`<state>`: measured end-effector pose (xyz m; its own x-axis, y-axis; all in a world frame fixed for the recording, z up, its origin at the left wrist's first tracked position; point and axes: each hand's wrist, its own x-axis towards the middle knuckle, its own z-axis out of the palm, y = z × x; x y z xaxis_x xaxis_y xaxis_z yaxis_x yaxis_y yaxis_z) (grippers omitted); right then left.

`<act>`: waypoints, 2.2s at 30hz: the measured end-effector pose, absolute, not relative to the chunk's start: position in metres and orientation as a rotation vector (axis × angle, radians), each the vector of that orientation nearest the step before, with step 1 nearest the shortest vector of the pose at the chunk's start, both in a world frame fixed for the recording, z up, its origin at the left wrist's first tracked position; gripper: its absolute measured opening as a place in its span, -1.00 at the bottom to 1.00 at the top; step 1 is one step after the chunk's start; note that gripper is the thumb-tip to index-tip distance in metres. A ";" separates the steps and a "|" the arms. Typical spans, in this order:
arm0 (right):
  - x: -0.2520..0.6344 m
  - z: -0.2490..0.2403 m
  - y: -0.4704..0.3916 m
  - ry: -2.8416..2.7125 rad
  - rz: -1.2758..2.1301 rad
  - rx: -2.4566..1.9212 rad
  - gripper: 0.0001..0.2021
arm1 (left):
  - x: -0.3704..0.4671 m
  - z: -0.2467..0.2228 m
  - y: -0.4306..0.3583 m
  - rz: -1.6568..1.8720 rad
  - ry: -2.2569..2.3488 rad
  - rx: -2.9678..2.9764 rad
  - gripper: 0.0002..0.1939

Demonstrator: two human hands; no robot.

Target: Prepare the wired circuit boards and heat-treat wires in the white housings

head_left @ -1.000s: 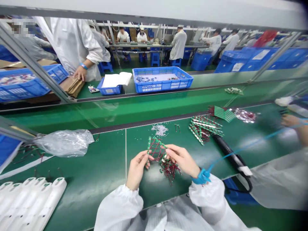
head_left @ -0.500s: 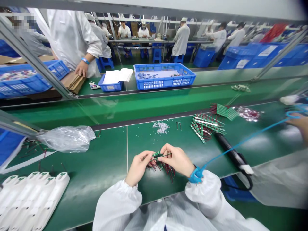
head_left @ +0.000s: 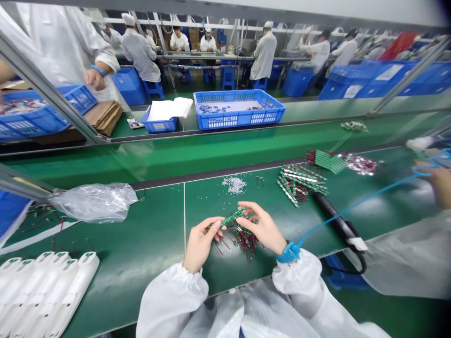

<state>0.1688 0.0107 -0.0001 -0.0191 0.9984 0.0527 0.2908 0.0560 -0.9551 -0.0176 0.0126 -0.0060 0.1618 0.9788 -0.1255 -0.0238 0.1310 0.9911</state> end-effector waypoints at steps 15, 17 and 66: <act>0.159 0.003 0.025 -1.461 0.800 -1.258 -0.85 | -0.011 -0.013 0.010 1.158 1.273 1.104 -0.65; 0.157 0.006 0.027 -1.458 0.727 -1.260 -0.88 | -0.011 -0.013 0.010 1.220 1.285 1.073 -0.64; 0.146 -0.021 0.006 -1.731 0.584 -1.418 -0.88 | -0.008 -0.004 0.012 0.561 1.441 1.775 -0.63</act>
